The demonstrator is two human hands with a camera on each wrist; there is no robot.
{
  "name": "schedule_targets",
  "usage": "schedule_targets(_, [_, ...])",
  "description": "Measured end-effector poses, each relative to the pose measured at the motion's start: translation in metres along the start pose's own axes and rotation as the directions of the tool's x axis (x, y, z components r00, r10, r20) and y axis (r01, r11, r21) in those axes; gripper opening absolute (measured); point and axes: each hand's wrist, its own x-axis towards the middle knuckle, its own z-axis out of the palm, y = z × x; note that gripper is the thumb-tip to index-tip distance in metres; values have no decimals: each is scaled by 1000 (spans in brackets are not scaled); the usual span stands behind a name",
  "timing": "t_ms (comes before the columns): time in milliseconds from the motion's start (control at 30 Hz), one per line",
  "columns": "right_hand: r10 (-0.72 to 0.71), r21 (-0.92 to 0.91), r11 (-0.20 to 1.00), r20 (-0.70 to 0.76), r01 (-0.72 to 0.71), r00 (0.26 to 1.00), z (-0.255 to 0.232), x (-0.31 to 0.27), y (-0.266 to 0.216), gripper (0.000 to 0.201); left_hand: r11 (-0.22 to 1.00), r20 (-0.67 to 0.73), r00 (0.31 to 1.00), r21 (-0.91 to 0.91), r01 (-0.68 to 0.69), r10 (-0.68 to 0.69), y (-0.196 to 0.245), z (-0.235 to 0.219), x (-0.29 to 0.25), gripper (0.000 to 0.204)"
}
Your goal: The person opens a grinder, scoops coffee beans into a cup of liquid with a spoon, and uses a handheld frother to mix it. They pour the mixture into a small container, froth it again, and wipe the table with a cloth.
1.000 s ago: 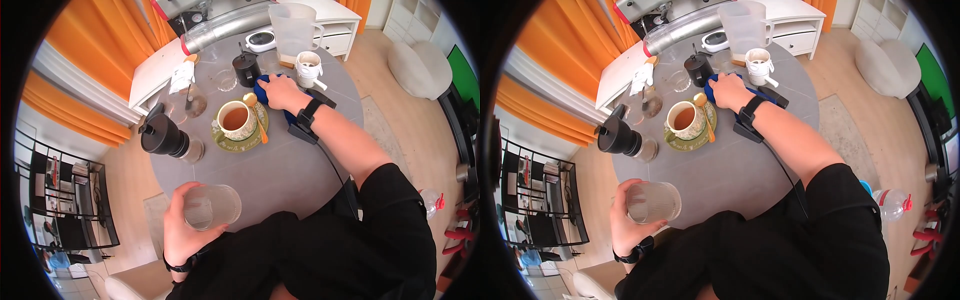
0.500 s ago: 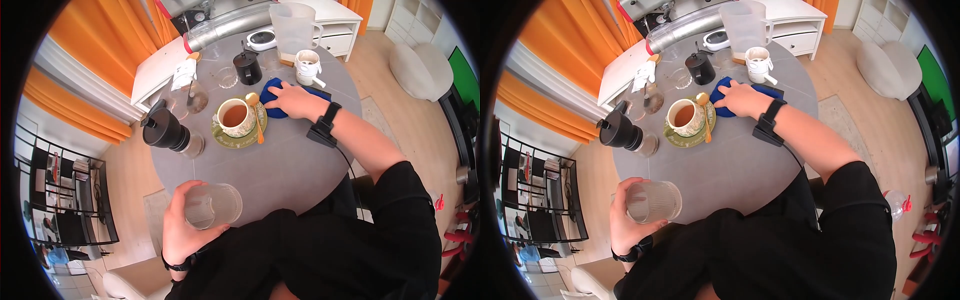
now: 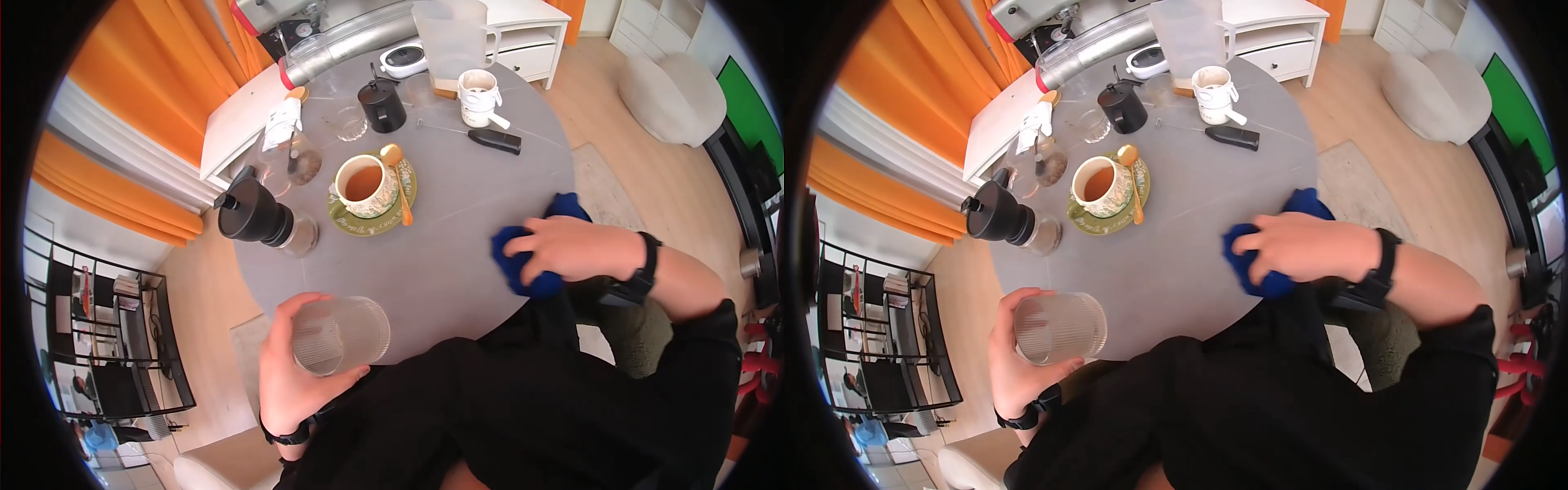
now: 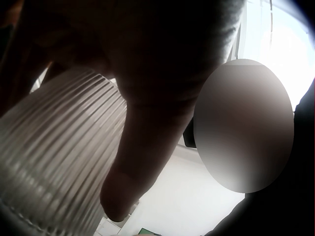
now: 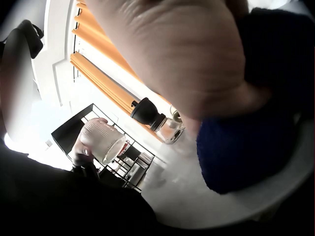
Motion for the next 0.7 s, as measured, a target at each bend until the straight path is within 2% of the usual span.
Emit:
schedule_targets(67, [203, -92, 977, 154, -191, 967, -4, -43, -1, 27, 1000, 2, 1000, -6, -1, 1, -1, -1, -1, 82])
schedule_targets(100, [353, -231, 924, 209, -305, 912, -12, -61, -5, 26, 1000, -6, 1000, 4, 0, 0, -2, -2, -2, 81])
schedule_targets(133, [594, -486, 762, 262, -428, 761, -12, -74, -7, 24, 1000, -17, 1000, 14, -3, 3, -3, -2, -2, 81])
schedule_targets(167, [601, -489, 757, 261, -433, 755, -19, -76, -10, 24, 1000, -15, 1000, 8, -10, 10, -5, -2, -1, 81])
schedule_targets(233, [790, -647, 467, -1, -603, 613, -39, -78, -17, 21, 1000, -34, 999, 13, -18, 19, -7, 0, 0, 81])
schedule_targets(267, [794, -647, 463, -2, -606, 608, -48, -73, -24, 21, 1000, -31, 999, 10, -24, 24, -6, 1, 1, 81])
schedule_targets(300, [730, -489, 535, -142, -689, 668, -58, -62, -31, 29, 1000, -31, 999, 17, -23, 23, -4, 1, 2, 81])
schedule_targets(333, [663, -316, 612, -294, -725, 688, -63, -48, -37, 36, 999, -33, 999, 25, -21, 22, -2, 1, 3, 81])
schedule_targets(367, [591, -316, 641, -378, -699, 713, -61, -33, -39, 49, 999, -32, 999, 26, -25, 26, -1, 1, 2, 81])
schedule_targets(433, [530, -210, 712, -466, -670, 709, -50, 1, -33, 50, 999, -28, 999, 42, -23, 24, 1, 0, 0, 81])
schedule_targets(533, [517, -144, 775, -415, -615, 748, -24, 54, -2, 49, 1000, -41, 999, 16, -21, 22, -2, -1, -8, 82])
schedule_targets(633, [479, -205, 773, -434, -601, 763, 11, 89, 42, 53, 1000, -40, 999, 3, 4, -4, -3, -5, -15, 83])
schedule_targets(700, [606, -197, 681, -387, -705, 695, 13, 98, 46, 56, 1000, -45, 999, 21, 3, -2, -3, -7, -17, 84])
